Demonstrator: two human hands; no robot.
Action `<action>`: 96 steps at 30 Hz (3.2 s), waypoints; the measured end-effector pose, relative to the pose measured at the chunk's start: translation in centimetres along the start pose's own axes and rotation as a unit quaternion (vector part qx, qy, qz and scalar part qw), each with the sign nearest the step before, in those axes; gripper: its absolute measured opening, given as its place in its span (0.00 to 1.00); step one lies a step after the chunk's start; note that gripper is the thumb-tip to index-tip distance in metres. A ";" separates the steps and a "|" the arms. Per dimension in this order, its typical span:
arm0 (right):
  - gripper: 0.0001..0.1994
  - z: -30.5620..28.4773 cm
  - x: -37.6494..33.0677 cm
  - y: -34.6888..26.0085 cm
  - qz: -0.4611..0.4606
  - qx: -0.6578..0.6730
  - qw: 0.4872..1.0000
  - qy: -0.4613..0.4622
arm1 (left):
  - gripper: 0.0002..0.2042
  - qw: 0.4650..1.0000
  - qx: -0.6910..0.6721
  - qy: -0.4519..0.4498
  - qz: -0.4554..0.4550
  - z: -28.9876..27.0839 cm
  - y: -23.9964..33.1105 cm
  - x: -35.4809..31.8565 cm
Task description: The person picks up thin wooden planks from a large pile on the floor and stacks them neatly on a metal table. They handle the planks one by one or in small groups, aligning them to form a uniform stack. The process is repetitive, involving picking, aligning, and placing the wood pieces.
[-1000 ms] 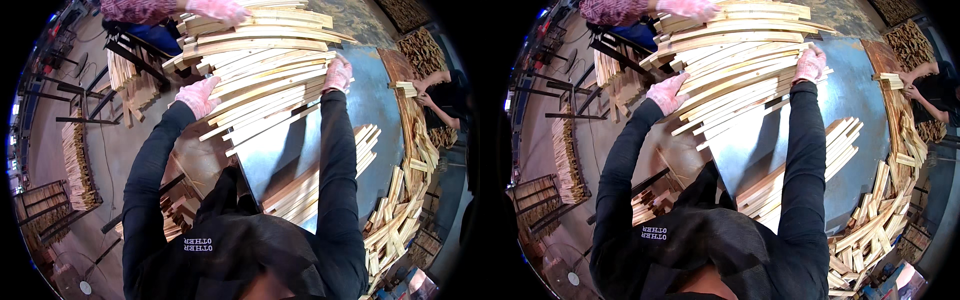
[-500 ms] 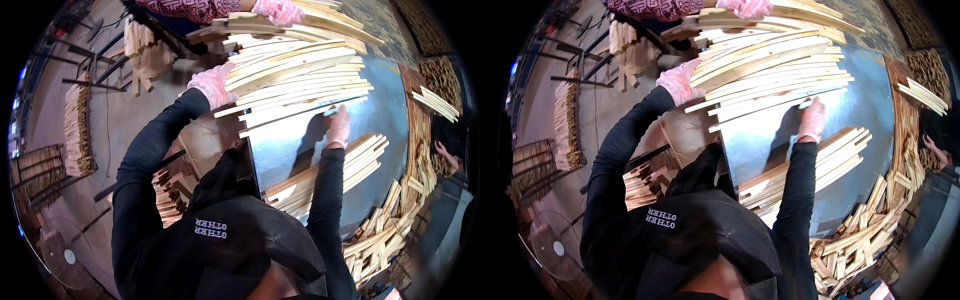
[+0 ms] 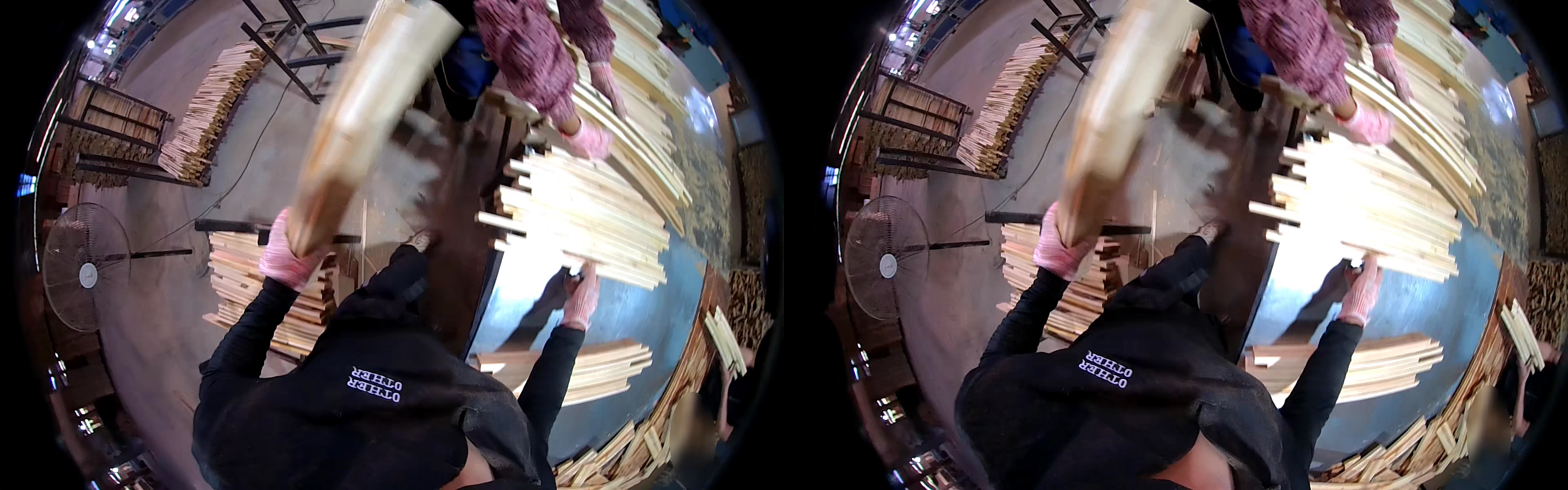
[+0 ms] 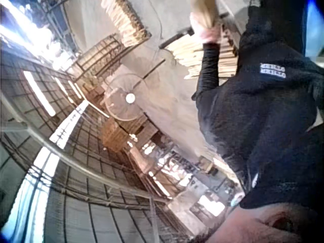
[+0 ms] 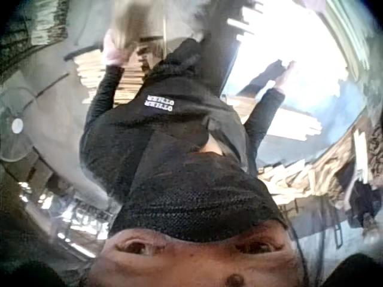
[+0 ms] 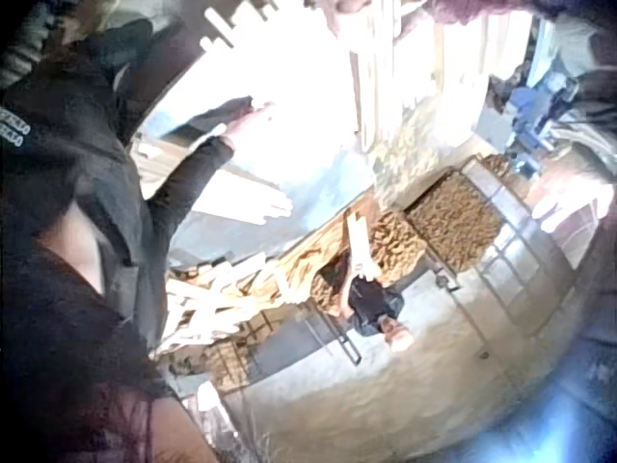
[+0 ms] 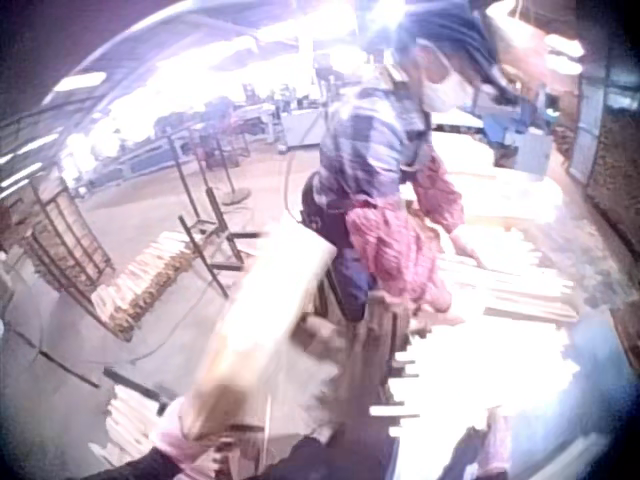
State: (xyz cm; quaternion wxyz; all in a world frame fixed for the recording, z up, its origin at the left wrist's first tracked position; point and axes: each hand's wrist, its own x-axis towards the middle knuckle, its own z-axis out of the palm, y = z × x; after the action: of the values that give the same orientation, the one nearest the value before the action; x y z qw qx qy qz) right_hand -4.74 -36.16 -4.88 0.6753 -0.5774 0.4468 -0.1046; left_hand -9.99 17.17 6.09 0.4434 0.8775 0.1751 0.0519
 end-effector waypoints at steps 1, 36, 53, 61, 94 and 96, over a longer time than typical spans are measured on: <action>0.14 1.0 -0.5 -0.2 -0.001 0.016 1.000 0.007 | 0.42 0.992 0.099 0.060 0.045 -0.3 -0.2 2.9; 0.34 10.1 -4.4 -3.0 0.001 -0.588 0.744 0.319 | 0.19 0.985 0.013 0.114 0.129 22.4 -16.1 74.2; 0.35 -23.2 -30.7 17.9 0.121 -0.277 0.824 0.478 | 0.36 0.586 -0.108 -0.709 0.377 31.5 16.3 -11.9; 0.35 -25.1 -16.7 12.4 -0.001 -0.254 0.905 0.340 | 0.40 0.610 0.250 -0.531 0.533 49.2 23.1 -17.3; 0.52 -27.9 -14.6 10.5 -0.052 0.315 0.947 0.046 | 0.30 0.678 -0.035 -0.725 0.120 54.4 14.5 -23.5; 0.53 -25.9 -15.0 14.1 0.023 0.245 0.967 0.068 | 0.33 0.671 0.006 -0.723 0.162 53.2 10.3 -22.5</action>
State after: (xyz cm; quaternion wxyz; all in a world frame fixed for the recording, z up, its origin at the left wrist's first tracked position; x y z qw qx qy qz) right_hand -37.45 -39.71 -8.26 0.7661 -0.3756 0.4660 -0.2343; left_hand -15.15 -36.83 -16.22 0.4107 0.6573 -0.3456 -0.5290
